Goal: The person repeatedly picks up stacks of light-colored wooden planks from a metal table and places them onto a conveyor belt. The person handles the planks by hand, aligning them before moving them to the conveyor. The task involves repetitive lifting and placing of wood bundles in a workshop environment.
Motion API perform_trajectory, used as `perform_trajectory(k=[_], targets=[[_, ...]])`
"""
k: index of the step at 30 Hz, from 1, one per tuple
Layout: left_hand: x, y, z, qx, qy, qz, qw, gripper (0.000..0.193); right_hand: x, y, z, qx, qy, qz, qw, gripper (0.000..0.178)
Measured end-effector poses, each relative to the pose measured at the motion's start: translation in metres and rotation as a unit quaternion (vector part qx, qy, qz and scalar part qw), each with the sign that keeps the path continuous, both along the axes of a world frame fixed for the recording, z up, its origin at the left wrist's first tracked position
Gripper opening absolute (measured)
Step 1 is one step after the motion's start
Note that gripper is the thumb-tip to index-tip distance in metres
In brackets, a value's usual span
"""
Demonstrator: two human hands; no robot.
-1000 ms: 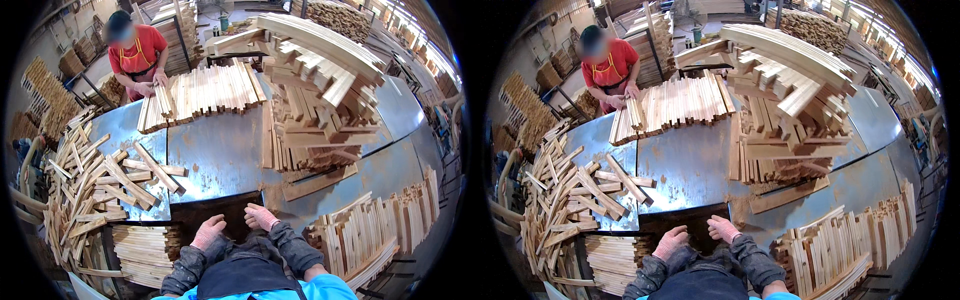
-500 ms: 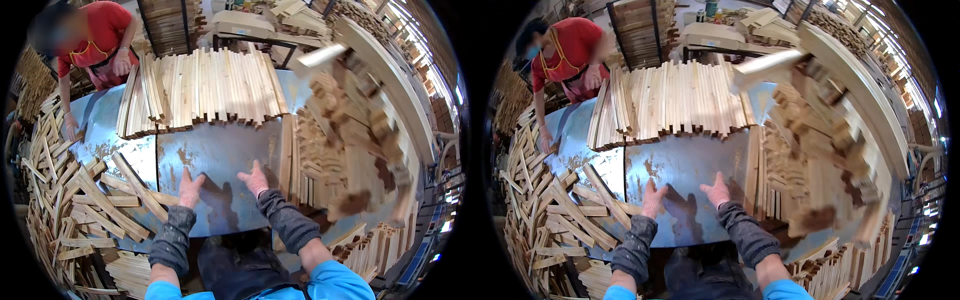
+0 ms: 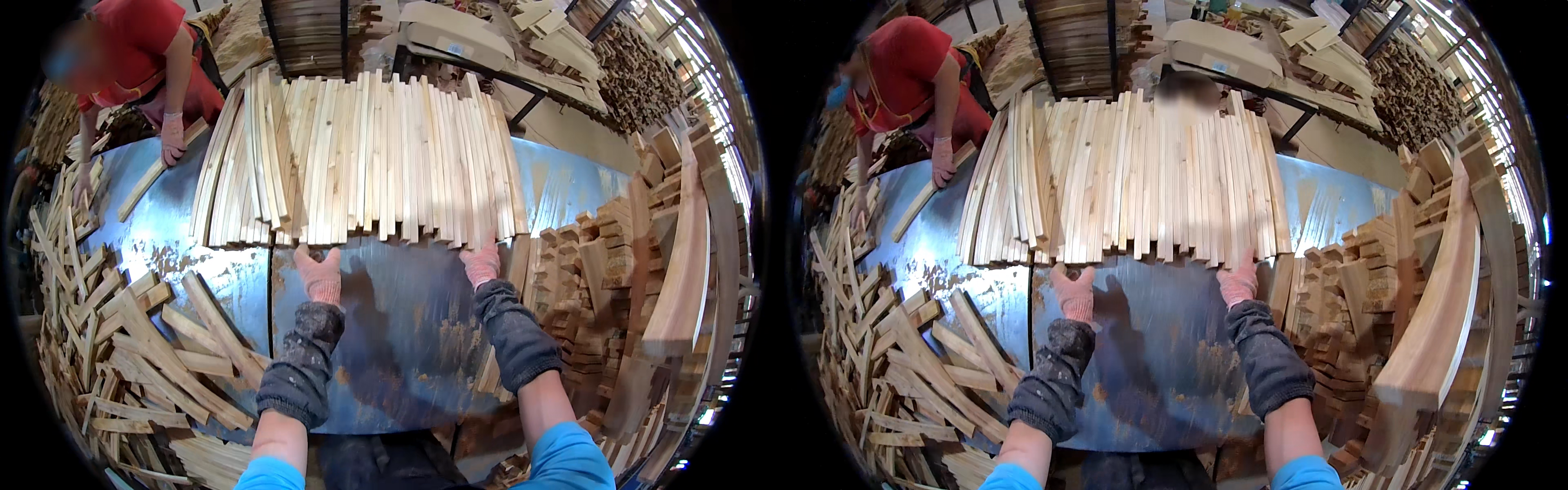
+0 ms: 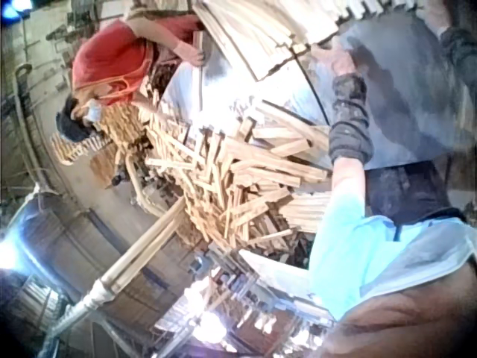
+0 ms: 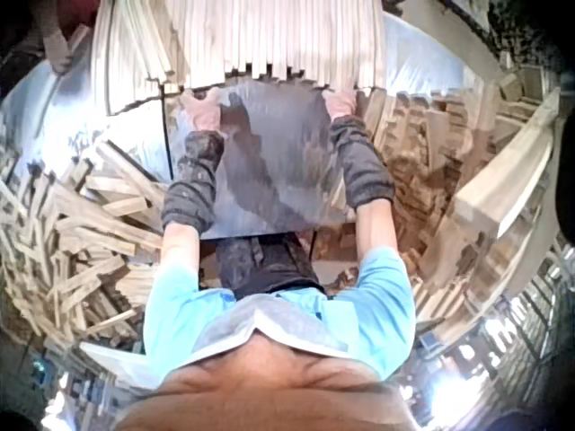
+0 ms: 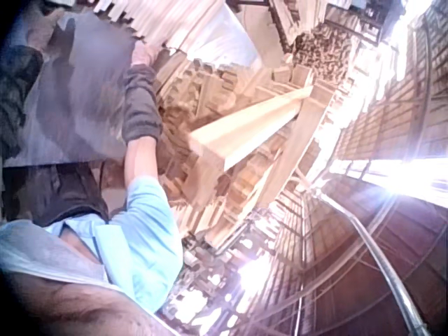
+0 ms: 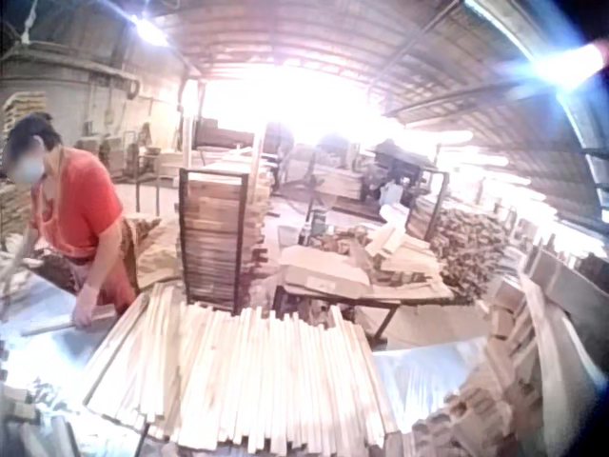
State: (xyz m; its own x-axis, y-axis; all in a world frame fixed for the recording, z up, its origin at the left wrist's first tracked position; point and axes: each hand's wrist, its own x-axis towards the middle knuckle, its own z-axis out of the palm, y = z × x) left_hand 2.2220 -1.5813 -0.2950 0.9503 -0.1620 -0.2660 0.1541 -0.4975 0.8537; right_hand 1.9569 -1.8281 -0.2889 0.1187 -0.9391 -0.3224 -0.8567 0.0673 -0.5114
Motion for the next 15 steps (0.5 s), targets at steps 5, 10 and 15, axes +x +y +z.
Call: perform_trajectory(k=[5,10,15], targets=[[-0.004,-0.012,-0.01,-0.019,-0.024,0.029,0.999,0.07,-0.003,-0.01,-0.015,-0.022,0.041,0.021,0.999,0.105],[-0.014,-0.008,-0.011,-0.003,-0.026,-0.118,0.993,0.063,-0.063,-0.064,-0.08,-0.109,-0.029,0.133,0.985,0.081],[-0.006,-0.017,0.007,0.113,-0.091,-0.186,0.972,0.105,-0.043,-0.063,-0.061,-0.081,0.041,0.08,0.993,0.076]])
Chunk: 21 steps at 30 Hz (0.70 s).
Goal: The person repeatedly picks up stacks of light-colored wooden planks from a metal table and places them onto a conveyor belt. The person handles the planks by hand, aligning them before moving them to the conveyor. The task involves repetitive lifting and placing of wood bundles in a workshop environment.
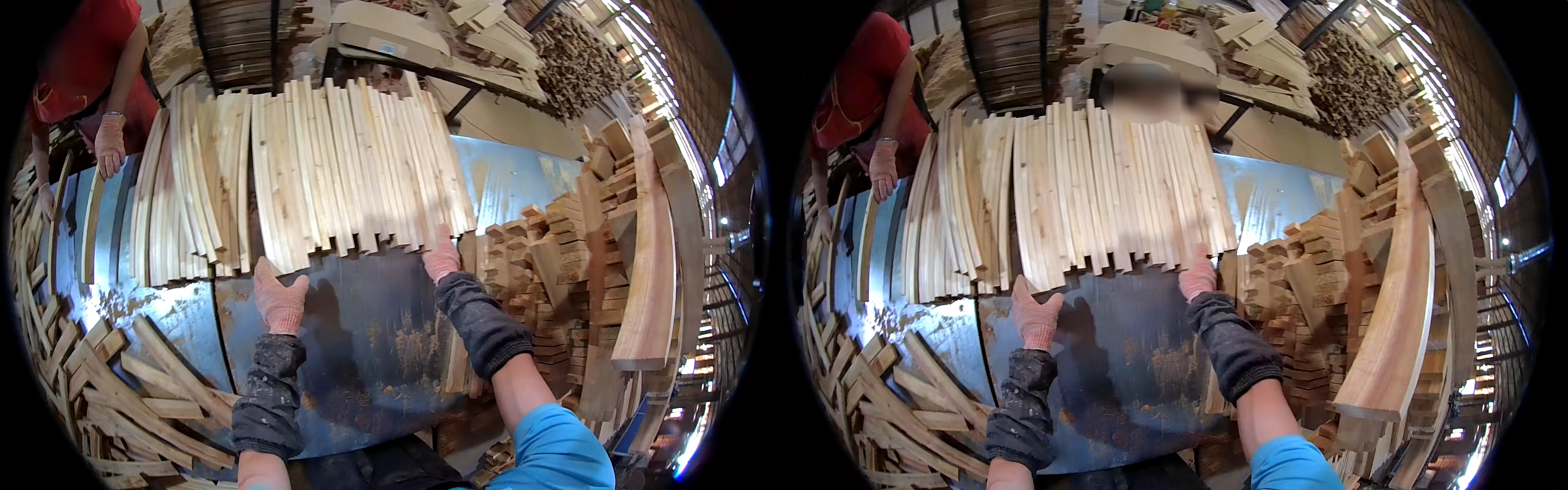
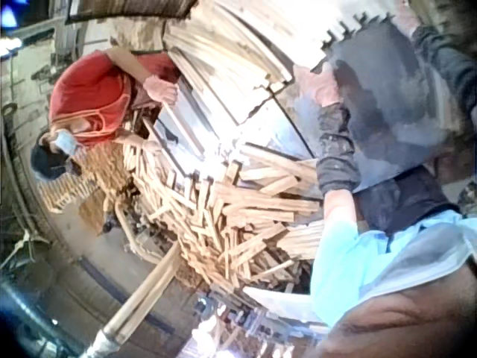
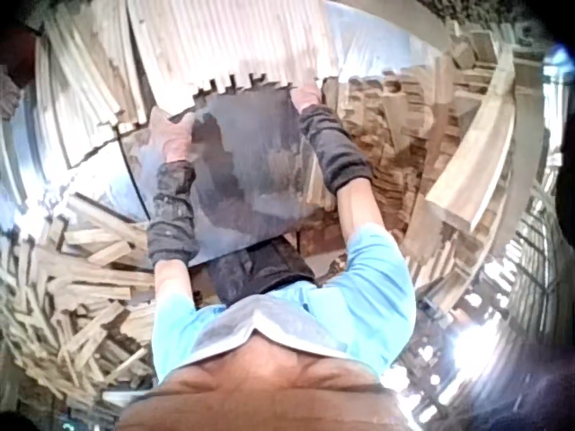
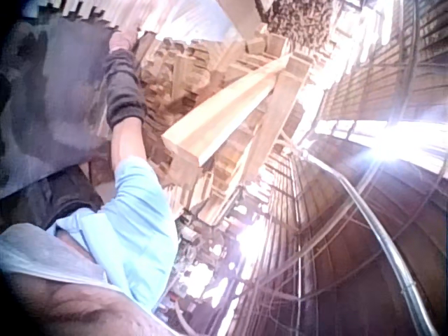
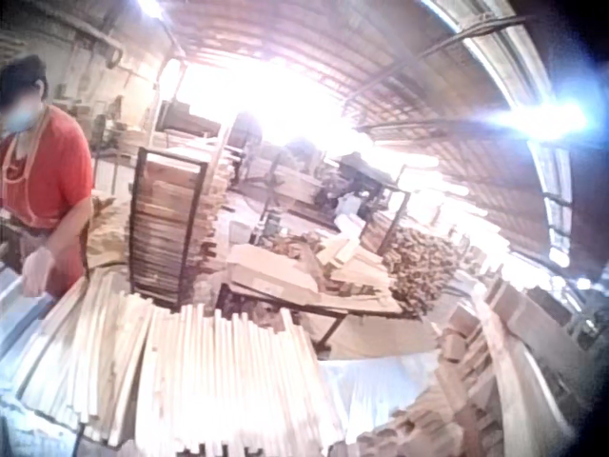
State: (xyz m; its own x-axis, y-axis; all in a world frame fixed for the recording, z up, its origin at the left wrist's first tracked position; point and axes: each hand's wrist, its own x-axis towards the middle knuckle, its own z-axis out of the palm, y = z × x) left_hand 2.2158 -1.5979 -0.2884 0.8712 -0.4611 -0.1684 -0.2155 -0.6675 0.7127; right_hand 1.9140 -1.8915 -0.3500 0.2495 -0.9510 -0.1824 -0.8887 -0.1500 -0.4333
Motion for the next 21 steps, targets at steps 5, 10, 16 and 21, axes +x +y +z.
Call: perform_trajectory(k=[5,10,16,21], targets=[[0.013,-0.042,0.005,0.102,-0.043,-0.044,0.993,0.132,0.008,0.005,0.011,0.008,0.009,-0.039,0.999,0.073],[0.014,-0.053,0.009,0.115,-0.055,-0.033,0.991,0.132,0.003,0.018,0.019,-0.027,-0.013,-0.036,0.999,0.075],[0.005,-0.032,0.016,0.128,-0.033,-0.015,0.991,0.121,0.002,0.072,0.057,0.037,-0.011,-0.046,0.998,0.077],[-0.045,0.064,0.02,0.034,-0.03,-0.056,0.997,0.114,-0.046,0.18,0.095,0.043,-0.019,-0.048,0.998,0.078]])
